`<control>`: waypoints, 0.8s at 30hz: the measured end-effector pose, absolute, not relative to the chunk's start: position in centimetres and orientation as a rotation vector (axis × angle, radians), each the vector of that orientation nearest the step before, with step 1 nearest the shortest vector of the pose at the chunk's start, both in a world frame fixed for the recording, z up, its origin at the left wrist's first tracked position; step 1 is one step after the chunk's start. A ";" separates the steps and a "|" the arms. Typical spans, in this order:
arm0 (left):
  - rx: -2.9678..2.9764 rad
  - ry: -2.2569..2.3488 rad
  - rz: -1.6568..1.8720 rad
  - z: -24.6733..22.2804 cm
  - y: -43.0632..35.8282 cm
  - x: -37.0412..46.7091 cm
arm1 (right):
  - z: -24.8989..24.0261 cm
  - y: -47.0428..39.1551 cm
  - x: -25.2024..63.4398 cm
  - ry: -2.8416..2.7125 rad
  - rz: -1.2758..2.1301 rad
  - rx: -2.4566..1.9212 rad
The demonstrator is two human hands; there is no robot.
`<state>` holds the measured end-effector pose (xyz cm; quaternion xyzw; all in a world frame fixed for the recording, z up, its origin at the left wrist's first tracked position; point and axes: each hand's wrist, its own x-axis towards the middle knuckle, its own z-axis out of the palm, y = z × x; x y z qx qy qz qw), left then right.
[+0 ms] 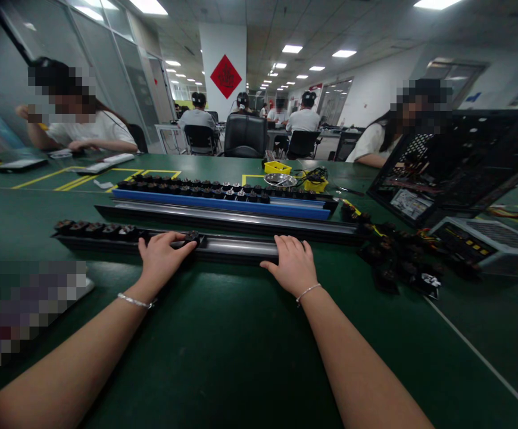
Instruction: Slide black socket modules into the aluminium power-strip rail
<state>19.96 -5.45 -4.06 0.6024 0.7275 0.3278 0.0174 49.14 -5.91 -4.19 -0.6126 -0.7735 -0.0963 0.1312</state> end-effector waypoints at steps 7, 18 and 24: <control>1.876 2.251 1.026 -4.0 -5.5 20.0 | -4.1 -6.0 49.0 -2.245 -0.284 -1.789; 1.916 2.260 1.005 -3.7 -5.7 20.4 | -4.3 -5.9 49.2 -2.246 -0.295 -1.778; 2.005 2.240 1.010 -4.2 -5.6 20.3 | -4.3 -5.9 49.2 -2.248 -0.311 -1.757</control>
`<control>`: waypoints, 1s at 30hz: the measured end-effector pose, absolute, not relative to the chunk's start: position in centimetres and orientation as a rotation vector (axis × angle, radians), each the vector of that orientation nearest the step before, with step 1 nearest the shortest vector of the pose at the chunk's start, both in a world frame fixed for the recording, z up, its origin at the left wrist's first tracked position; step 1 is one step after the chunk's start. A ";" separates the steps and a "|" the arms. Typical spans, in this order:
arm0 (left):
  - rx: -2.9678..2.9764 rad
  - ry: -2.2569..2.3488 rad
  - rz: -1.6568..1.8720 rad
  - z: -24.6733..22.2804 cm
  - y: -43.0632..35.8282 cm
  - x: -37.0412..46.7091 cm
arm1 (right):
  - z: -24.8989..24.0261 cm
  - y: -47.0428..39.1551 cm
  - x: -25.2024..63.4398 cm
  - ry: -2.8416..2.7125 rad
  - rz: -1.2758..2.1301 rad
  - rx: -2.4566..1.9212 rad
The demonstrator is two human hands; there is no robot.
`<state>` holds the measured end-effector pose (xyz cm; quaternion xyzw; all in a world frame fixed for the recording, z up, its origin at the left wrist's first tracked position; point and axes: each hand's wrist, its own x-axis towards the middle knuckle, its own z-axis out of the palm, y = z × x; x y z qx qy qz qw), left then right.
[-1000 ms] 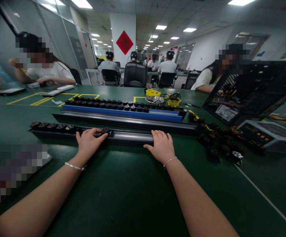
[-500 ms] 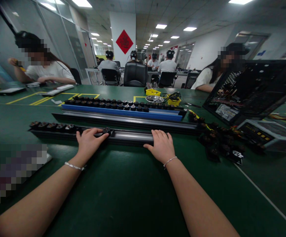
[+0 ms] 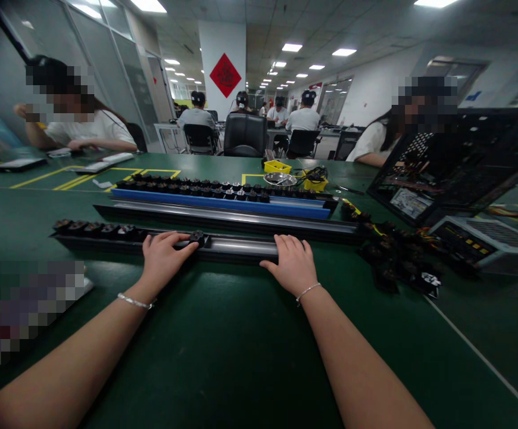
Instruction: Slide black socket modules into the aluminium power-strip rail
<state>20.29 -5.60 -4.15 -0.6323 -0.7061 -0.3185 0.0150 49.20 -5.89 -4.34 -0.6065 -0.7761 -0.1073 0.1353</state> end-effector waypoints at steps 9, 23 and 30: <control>-1.976 -2.192 -0.977 -4.2 -5.6 20.3 | -4.4 -5.8 49.2 -2.254 -0.313 -1.767; -2.012 -2.186 -0.949 -4.3 -5.6 20.2 | -4.3 -5.8 49.2 -2.254 -0.323 -1.775; -2.017 -2.172 -0.950 -4.2 -5.7 20.3 | -4.3 -5.9 49.2 -2.255 -0.310 -1.775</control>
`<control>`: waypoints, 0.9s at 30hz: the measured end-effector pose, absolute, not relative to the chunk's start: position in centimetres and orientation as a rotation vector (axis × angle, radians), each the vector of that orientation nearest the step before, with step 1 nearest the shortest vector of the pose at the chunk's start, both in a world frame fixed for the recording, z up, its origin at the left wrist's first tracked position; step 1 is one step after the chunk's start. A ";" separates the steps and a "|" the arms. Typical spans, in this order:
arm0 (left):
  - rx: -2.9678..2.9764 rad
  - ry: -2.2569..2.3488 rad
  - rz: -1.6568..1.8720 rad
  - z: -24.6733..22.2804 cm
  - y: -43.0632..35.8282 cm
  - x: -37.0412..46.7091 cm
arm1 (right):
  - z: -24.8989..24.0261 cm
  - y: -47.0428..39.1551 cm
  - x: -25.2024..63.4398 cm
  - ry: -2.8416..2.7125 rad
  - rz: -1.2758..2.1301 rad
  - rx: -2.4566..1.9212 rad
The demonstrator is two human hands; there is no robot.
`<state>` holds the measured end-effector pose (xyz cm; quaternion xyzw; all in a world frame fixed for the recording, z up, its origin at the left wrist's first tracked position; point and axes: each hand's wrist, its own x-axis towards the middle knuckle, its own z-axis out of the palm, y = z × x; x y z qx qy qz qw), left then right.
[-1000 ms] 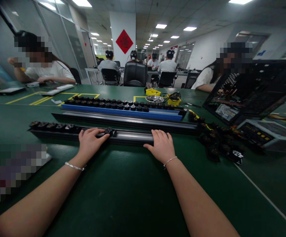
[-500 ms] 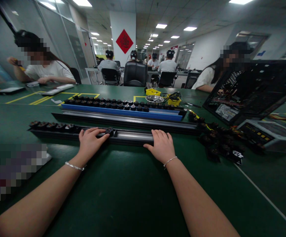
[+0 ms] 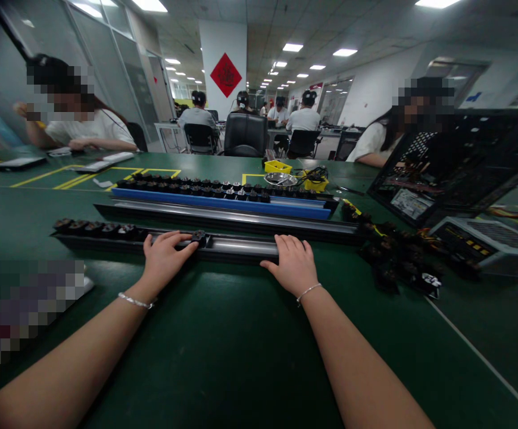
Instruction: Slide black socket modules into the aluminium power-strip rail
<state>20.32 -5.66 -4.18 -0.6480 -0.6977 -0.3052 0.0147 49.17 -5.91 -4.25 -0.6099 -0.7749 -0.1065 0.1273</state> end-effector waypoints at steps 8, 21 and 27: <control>-2.011 -2.195 -0.935 -4.2 -5.6 20.3 | -4.2 -5.9 49.2 -2.259 -0.302 -1.787; -2.097 -2.162 -0.890 -4.2 -5.7 20.4 | -4.0 -6.0 49.1 -2.264 -0.293 -1.788; -2.123 -2.145 -0.884 -4.1 -5.7 20.4 | -4.1 -5.9 49.1 -2.266 -0.300 -1.783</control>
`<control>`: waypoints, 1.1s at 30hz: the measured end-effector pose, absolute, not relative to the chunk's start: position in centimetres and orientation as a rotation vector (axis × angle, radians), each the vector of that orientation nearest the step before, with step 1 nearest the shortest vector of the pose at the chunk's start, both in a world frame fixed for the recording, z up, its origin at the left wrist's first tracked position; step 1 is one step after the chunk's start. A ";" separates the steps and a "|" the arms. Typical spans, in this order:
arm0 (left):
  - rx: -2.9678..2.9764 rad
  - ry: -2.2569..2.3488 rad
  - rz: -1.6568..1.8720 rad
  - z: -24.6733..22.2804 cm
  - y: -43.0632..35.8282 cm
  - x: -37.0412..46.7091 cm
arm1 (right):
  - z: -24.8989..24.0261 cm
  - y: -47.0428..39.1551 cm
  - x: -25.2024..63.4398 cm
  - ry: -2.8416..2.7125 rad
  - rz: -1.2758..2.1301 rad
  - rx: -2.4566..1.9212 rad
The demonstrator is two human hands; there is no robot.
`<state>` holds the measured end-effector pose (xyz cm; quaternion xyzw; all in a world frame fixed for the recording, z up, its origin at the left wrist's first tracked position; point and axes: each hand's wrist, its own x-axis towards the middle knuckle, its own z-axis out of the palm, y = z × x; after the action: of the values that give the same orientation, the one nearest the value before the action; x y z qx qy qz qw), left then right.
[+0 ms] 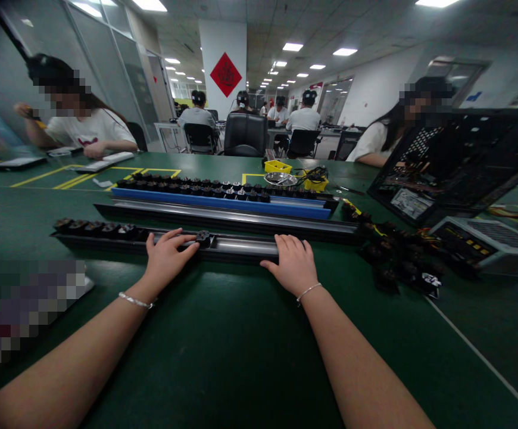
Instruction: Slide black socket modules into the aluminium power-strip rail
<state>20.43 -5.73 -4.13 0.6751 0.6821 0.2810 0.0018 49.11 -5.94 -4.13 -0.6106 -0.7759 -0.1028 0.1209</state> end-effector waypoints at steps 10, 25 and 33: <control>2.133 2.128 0.884 -4.1 -5.8 20.4 | -4.2 -5.9 49.2 -2.261 -0.296 -1.780; 2.170 2.114 0.865 -4.2 -5.6 20.3 | -4.1 -5.9 49.0 -2.264 -0.282 -1.807; 2.172 2.097 0.878 -4.4 -5.6 20.3 | -4.1 -5.8 49.1 -2.266 -0.265 -1.806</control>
<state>20.32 -5.59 -4.35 0.6909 0.6669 0.2791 -0.0011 49.12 -5.80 -4.09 -0.6166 -0.7735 -0.0903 0.1156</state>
